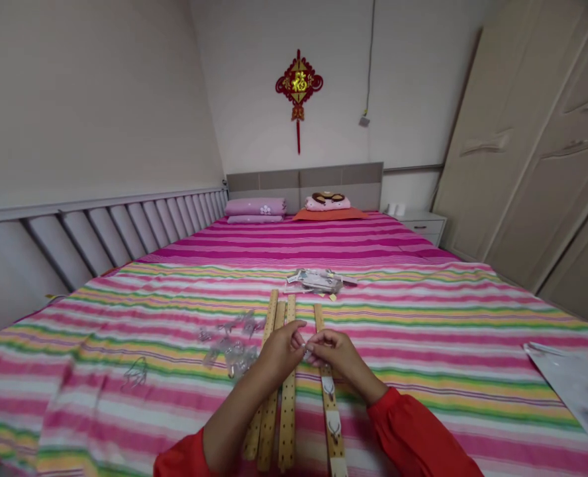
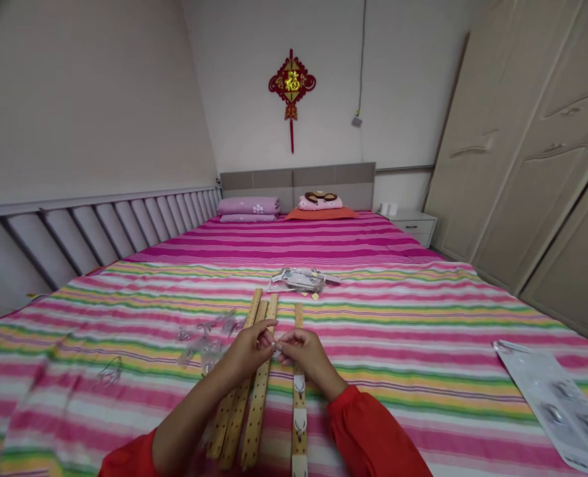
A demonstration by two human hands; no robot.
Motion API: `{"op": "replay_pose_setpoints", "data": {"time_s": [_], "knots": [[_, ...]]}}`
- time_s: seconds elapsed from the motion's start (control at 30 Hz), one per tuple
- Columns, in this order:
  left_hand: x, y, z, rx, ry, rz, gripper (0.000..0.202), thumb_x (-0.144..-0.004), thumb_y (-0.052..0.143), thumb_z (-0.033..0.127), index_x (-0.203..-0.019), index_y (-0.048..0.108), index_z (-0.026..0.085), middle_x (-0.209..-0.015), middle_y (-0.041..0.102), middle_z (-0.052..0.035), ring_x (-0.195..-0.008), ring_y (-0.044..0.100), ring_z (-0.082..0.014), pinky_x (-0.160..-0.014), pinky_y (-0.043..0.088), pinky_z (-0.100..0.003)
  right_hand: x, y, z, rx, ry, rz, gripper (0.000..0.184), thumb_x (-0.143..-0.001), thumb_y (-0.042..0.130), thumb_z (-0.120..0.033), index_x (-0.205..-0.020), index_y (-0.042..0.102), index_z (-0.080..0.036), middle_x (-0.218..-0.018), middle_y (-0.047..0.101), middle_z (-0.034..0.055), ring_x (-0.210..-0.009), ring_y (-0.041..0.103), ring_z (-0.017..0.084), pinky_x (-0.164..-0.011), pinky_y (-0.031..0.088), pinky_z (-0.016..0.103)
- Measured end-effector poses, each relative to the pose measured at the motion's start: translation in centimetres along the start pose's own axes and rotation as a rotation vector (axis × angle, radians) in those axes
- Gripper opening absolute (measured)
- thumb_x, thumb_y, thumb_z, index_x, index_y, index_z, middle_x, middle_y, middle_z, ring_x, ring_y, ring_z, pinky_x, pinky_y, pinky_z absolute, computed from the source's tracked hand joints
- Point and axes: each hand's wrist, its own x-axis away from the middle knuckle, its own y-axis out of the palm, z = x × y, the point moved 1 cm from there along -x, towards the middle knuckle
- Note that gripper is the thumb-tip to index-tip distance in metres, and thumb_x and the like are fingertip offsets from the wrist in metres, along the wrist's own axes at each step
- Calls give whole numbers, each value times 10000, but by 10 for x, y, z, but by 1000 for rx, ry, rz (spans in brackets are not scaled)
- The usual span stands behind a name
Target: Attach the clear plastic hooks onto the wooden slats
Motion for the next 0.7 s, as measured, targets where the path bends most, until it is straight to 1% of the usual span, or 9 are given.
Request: {"op": "replay_pose_setpoints", "data": {"time_s": [0.03,0.17,0.23,0.33,0.4,0.47,0.53,0.6,0.7], "knots": [[-4,5,1,31,-21,8,426,-678,582,176,-1103,623,173,-729,640,-7,-649,579,-137,-613,450,-242,0,-4,0,-10,13,3,405,-473,810,-485,-648,639,-163,-519,673,2,-513,645,151,-540,512,264],[-18,24,4,105,-56,102,277,-623,577,87,-867,681,167,-762,654,-25,-704,595,-140,-632,474,-239,-2,-18,8,-45,35,53,371,-468,816,-448,-635,645,-164,-530,679,3,-540,661,170,-539,518,271],[-25,33,3,156,-70,126,262,-599,604,81,-833,682,170,-819,668,-37,-744,610,-148,-657,491,-247,-5,-24,12,-80,35,106,343,-459,819,-415,-603,626,-170,-509,661,-11,-523,655,177,-514,518,275],[-37,42,-3,296,-119,159,234,-598,672,166,-832,682,156,-829,682,-53,-774,630,-166,-690,502,-264,-12,-34,18,-130,33,190,303,-495,798,-386,-614,607,-182,-504,639,-33,-478,630,159,-476,515,268],[-45,45,-8,369,-149,192,194,-619,679,231,-794,680,148,-773,683,-47,-752,632,-164,-683,494,-260,-18,-42,21,-156,32,239,269,-541,772,-369,-643,602,-188,-520,640,-37,-464,619,143,-466,516,256],[-53,47,-14,406,-186,199,170,-620,681,253,-751,675,145,-700,671,-31,-692,621,-152,-641,480,-248,-23,-48,23,-185,28,278,239,-571,756,-344,-658,596,-189,-531,645,-31,-467,619,133,-472,520,246],[-60,51,-20,461,-248,169,172,-587,701,242,-720,665,139,-623,646,-10,-608,598,-133,-585,464,-236,-29,-51,24,-214,26,298,228,-575,757,-323,-656,596,-184,-540,654,-19,-478,627,131,-485,526,240],[-68,56,-27,543,-306,147,192,-543,721,209,-705,653,133,-580,626,8,-554,578,-115,-560,458,-228,-35,-52,24,-240,25,303,224,-568,762,-313,-650,608,-174,-556,666,-2,-491,639,135,-510,539,246],[-81,63,-37,611,-351,173,207,-507,728,176,-686,632,136,-566,616,20,-530,577,-103,-562,465,-227,-46,-53,24,-266,17,313,212,-573,758,-318,-633,628,-162,-544,663,3,-492,641,135,-536,549,245]]}}
